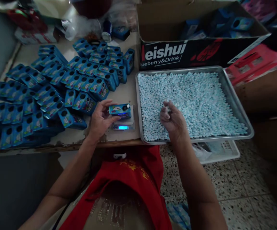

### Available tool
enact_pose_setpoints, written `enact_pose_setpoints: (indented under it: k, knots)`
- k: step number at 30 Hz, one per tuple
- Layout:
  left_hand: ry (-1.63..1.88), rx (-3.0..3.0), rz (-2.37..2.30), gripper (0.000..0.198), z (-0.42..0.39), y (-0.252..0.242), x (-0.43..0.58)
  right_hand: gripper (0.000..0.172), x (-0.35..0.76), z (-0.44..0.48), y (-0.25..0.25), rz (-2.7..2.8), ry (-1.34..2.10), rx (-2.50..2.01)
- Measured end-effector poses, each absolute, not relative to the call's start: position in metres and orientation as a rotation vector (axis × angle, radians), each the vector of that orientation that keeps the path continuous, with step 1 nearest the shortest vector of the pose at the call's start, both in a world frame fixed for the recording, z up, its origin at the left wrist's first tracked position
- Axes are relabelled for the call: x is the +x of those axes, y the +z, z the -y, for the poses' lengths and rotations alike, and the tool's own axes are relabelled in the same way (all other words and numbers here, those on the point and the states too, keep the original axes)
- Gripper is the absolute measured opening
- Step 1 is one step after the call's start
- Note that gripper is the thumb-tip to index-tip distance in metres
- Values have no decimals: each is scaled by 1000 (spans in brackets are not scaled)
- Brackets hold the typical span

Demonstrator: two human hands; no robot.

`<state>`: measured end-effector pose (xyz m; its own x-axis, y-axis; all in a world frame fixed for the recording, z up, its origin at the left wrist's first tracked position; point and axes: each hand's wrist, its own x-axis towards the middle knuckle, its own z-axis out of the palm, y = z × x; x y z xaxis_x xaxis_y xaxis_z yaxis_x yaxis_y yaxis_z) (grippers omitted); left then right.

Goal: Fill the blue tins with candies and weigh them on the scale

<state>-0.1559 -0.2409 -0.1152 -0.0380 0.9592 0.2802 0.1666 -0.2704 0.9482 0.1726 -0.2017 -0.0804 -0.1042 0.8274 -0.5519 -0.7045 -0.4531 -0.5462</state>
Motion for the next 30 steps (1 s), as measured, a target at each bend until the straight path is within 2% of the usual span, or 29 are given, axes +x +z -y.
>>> enact_pose_setpoints:
  k: [3,7,11,15,19,23,30]
  knots:
    - [1360,1548,-1239,74,246,-107,-168,23,175,207,-81,248,1759,-1113]
    - [1355,1541,-1344,54,256,-94,-188,10,183,205,-77,348,1756,-1168]
    - [1377,1486,-1420,41,266,-85,-201,13,193,197,-69,522,1740,-1143]
    - [1403,1480,-1474,37,274,-79,-203,9,193,191,-66,687,1749,-1159]
    - [1386,1505,-1513,36,280,-77,-202,20,182,191,-70,719,1760,-1164]
    - [1365,1530,-1519,39,283,-79,-201,27,171,193,-73,757,1712,-1190]
    - [1282,1614,-1455,66,278,-83,-195,20,158,191,-65,925,1672,-1171]
